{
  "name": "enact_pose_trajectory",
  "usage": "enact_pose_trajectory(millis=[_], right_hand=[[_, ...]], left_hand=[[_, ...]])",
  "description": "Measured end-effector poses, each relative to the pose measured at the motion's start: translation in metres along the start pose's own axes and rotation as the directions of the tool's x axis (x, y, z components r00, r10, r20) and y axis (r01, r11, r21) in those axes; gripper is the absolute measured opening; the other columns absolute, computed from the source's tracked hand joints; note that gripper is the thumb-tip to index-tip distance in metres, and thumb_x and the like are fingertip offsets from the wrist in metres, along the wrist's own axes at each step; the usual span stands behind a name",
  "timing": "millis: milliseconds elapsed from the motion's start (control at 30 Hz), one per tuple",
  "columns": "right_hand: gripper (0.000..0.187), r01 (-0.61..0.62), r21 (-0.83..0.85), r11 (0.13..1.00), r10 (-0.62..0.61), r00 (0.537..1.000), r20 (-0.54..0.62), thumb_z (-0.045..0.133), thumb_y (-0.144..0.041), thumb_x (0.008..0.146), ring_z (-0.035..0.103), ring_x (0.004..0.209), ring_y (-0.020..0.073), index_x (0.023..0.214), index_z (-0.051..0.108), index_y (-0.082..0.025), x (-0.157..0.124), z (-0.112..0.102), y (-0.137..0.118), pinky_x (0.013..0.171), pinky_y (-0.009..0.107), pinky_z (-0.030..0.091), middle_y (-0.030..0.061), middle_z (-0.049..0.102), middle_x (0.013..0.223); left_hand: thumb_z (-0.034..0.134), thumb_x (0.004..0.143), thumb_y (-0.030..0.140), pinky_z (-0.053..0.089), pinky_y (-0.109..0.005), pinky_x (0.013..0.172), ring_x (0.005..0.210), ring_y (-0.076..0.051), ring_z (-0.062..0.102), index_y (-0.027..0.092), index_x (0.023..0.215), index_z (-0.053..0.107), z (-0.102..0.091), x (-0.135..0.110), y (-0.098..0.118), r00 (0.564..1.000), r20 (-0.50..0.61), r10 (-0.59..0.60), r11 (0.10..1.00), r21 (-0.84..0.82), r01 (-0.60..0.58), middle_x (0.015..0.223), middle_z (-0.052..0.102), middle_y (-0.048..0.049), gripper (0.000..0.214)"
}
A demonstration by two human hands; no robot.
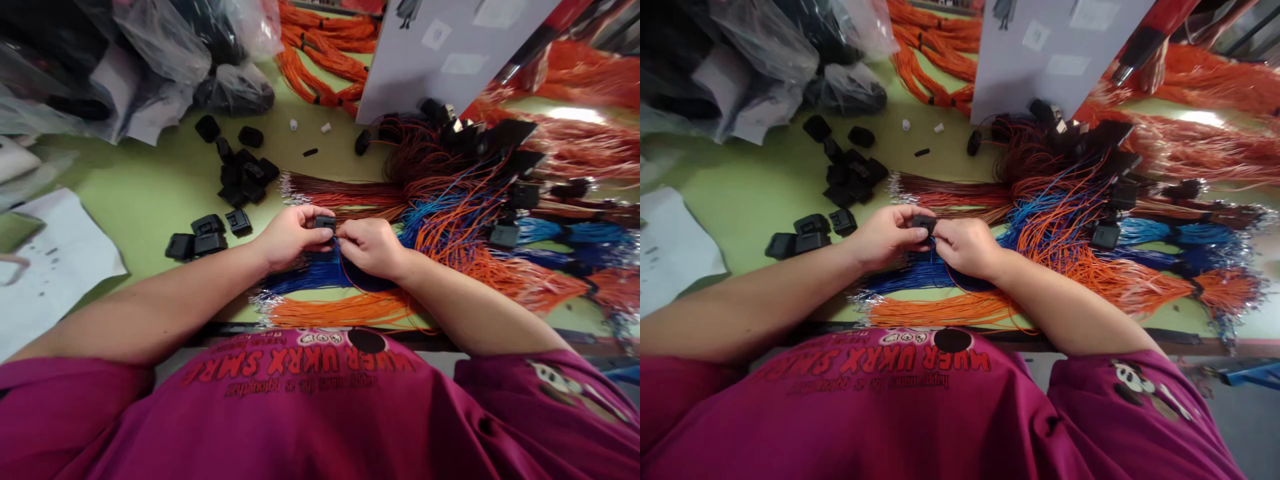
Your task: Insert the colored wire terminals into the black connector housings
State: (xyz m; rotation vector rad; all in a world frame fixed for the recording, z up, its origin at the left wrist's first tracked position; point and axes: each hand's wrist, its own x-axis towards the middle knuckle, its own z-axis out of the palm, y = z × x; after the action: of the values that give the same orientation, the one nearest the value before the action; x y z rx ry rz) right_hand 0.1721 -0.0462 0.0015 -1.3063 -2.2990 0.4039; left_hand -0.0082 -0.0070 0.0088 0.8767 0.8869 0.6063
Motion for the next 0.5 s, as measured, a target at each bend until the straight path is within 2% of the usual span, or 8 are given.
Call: enact_pose_trajectory(millis=[133, 333, 500], right_hand=[[0.021, -0.033, 0.032, 0.999, 0.032, 0.999, 0.035, 0.045, -0.020, 0.080, 0.049, 0.058, 0.0104, 0.070, 0.062, -0.016, -0.0005, 0.0001, -0.0003, 0.057, 0.022, 0.031, 0.0020, 0.061, 0.064], [0.015, -0.128, 0.241, 0.962, 0.134, 0.991, -0.008, 0.049, -0.019, 0.077, 0.045, 0.054, 0.0077, 0.068, 0.061, -0.016, 0.0016, -0.0037, -0.0025, 0.056, 0.020, 0.033, -0.0017, 0.057, 0.059], [0.017, -0.109, 0.160, 0.981, 0.112, 0.994, -0.007, 0.048, -0.018, 0.076, 0.043, 0.054, 0.0074, 0.064, 0.059, -0.015, 0.0024, -0.0024, -0.0048, 0.055, 0.021, 0.030, -0.0014, 0.055, 0.058]], left_hand=[[0.079, 0.059, 0.008, 0.059, -0.025, 0.062, 0.065, -0.010, 0.063, 0.010, 0.096, 0.061, 0.0014, -0.0020, 0.0009, 1.000, -0.013, -0.004, 1.000, 0.030, 0.004, 0.079, 0.066, -0.0012, 0.041], [0.076, 0.062, 0.005, 0.058, -0.027, 0.061, 0.061, -0.009, 0.063, 0.011, 0.098, 0.062, 0.0029, -0.0033, 0.0029, 0.999, -0.043, 0.016, 0.993, 0.120, -0.011, 0.076, 0.066, -0.0007, 0.039], [0.078, 0.061, 0.007, 0.058, -0.025, 0.061, 0.061, -0.009, 0.062, 0.010, 0.098, 0.061, 0.0026, -0.0010, -0.0004, 0.999, -0.036, -0.002, 0.996, 0.089, 0.006, 0.074, 0.066, -0.0009, 0.040]])
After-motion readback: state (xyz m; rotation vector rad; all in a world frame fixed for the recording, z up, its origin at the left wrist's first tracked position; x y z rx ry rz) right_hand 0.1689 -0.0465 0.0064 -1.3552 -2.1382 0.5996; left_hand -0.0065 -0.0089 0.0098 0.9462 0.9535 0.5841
